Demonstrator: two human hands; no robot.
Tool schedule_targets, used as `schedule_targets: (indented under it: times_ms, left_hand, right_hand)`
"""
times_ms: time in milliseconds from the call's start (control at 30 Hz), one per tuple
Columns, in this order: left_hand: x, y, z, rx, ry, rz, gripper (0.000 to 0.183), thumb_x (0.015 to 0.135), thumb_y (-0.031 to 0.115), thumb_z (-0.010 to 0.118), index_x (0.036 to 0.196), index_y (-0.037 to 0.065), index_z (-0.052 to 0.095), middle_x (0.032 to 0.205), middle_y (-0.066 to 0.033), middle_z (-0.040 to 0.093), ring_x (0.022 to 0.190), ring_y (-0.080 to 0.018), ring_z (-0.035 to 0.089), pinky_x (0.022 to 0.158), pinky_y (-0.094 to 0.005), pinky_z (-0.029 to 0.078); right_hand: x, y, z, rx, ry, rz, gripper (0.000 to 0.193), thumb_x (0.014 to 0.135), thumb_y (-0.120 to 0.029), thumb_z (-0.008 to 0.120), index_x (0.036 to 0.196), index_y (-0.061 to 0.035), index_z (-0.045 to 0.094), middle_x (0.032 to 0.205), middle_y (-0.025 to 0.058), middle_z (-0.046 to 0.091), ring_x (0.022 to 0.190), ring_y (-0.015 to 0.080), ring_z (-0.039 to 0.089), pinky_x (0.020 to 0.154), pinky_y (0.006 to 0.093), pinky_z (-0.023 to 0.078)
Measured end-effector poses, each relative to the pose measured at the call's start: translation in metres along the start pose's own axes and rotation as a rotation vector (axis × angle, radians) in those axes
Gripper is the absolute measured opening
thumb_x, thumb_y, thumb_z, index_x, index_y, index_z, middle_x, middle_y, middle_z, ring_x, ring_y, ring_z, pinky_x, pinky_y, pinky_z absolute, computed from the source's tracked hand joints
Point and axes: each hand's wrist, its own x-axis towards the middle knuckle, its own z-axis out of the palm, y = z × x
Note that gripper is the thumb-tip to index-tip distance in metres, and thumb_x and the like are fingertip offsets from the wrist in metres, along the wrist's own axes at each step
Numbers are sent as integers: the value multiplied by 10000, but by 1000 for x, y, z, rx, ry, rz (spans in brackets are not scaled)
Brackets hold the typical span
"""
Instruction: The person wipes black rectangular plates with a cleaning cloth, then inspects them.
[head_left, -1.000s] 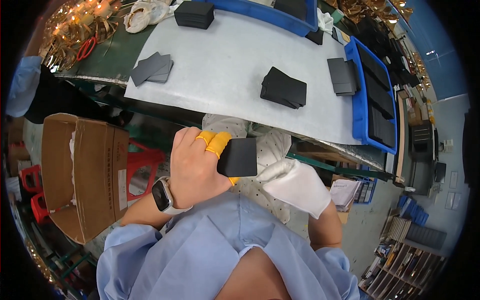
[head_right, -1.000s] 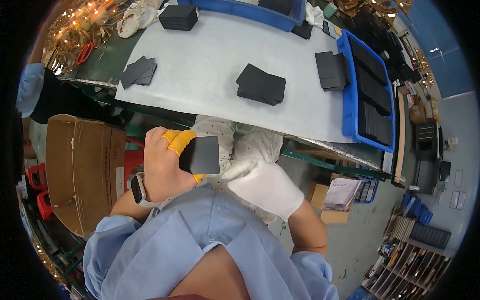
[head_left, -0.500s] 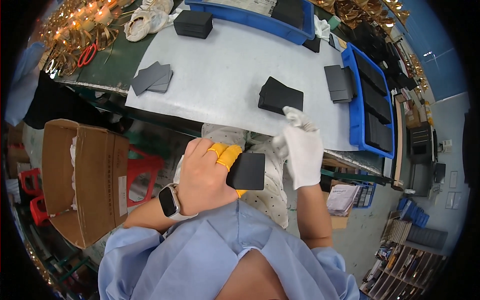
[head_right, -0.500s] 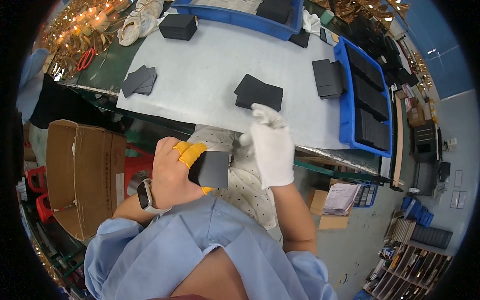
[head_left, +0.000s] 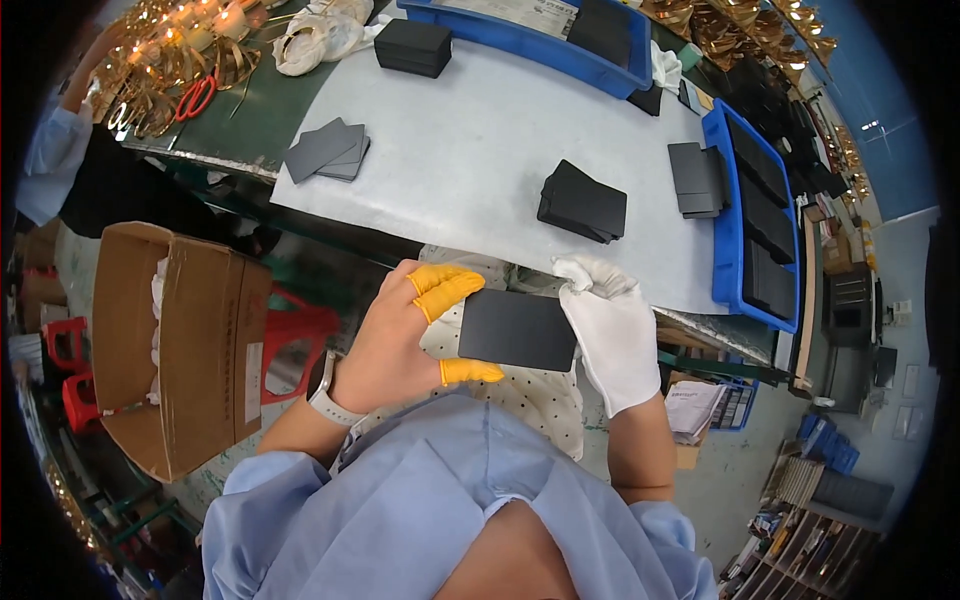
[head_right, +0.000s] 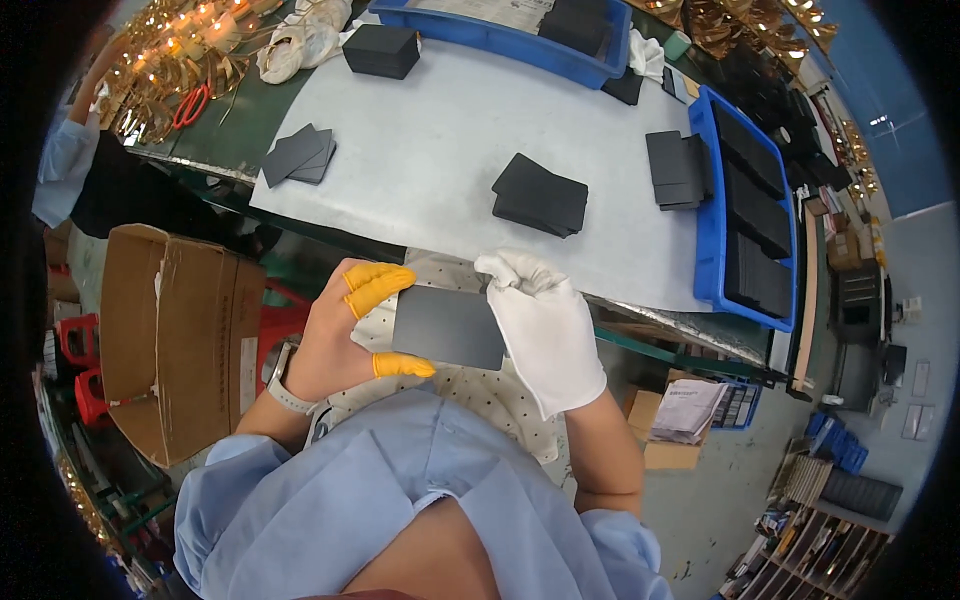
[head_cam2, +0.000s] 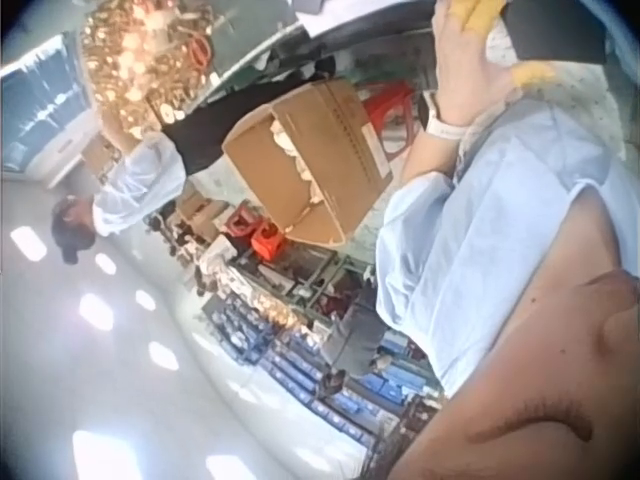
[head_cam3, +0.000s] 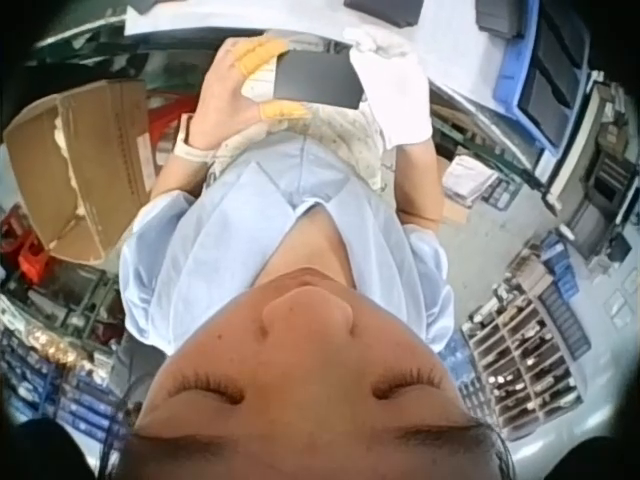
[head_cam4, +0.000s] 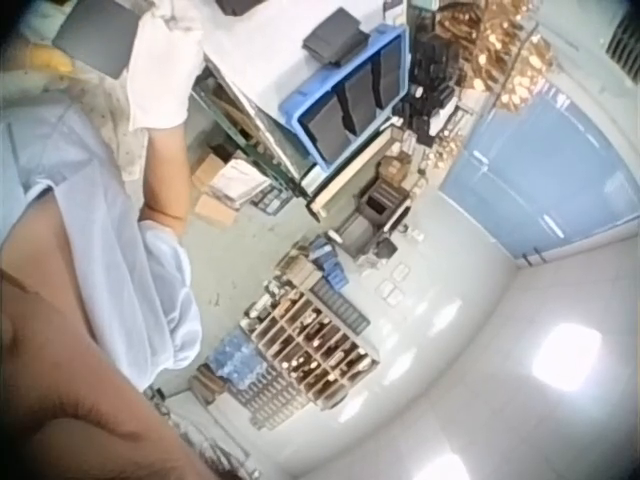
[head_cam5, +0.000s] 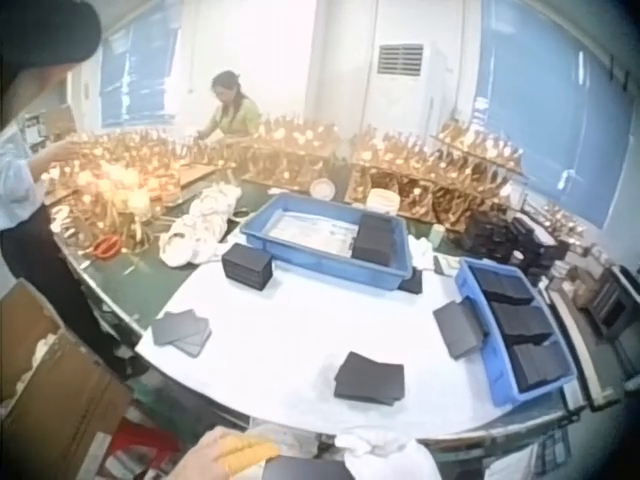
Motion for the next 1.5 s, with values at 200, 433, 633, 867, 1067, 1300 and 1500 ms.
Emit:
schedule_targets:
  times_ms: [200, 433, 633, 867, 1067, 1300, 1500]
  left_hand:
    - [-2, 2, -4, -59, 51, -47, 733, 615, 351, 984, 1207, 52, 672, 1141, -103, 656, 1036, -330, 578, 952, -398, 483]
    - [7, 13, 1, -85, -2, -183, 692, 634, 325, 974, 1186, 45, 664, 1140, -118, 652, 1071, -339, 575, 962, -408, 463]
    - [11, 38, 24, -78, 116, -29, 986, 635, 387, 971, 1424, 13, 513, 1222, -165, 616, 1112, -361, 568, 1004, -452, 435]
    - [11, 37, 49, 91, 26, 86, 963, 725, 272, 893, 1497, -27, 402, 1401, -198, 570, 1288, -373, 542, 1155, -520, 343]
    - [13, 29, 49, 16, 50, 60, 940, 729, 238, 881, 1501, -12, 408, 1418, -182, 571, 1297, -331, 548, 1180, -531, 294]
    - [15, 34, 36, 78, 18, 44, 859, 797, 298, 828, 1495, -9, 433, 1480, -175, 538, 1427, -321, 458, 1197, -544, 263]
    - [11, 27, 19, -88, -127, 57, 829, 839, 304, 796, 1513, -1, 422, 1515, -180, 503, 1464, -344, 402, 1202, -541, 270]
  right_hand:
    - [-5, -9, -21, 150, 367, -145, 333, 948, 11, 639, 1280, 37, 635, 980, 133, 734, 816, 107, 671, 748, 236, 527]
    - [-32, -17, -3, -1146, 149, -1163, 606, 698, 66, 705, 1296, 7, 629, 1190, 179, 678, 899, 337, 623, 807, 455, 531]
    - [-25, 24, -1, -590, 278, -588, 528, 841, 0, 685, 1361, 7, 596, 1112, 153, 740, 898, 359, 687, 857, 389, 559]
    - [-32, 30, 14, -104, 46, -110, 267, 830, -152, 811, 996, 48, 747, 910, 88, 772, 807, 88, 706, 725, 272, 556]
    - [-32, 23, 19, -19, 36, -122, 240, 831, -119, 822, 988, 48, 751, 888, 83, 773, 805, 95, 715, 711, 266, 556]
    - [-27, 39, 25, 16, 51, -101, 165, 842, -42, 799, 975, 46, 761, 905, 84, 762, 822, 121, 706, 722, 282, 564]
    - [-26, 42, 18, 60, 138, -134, 353, 778, 49, 783, 1121, 76, 702, 987, 98, 739, 822, 136, 694, 770, 296, 575]
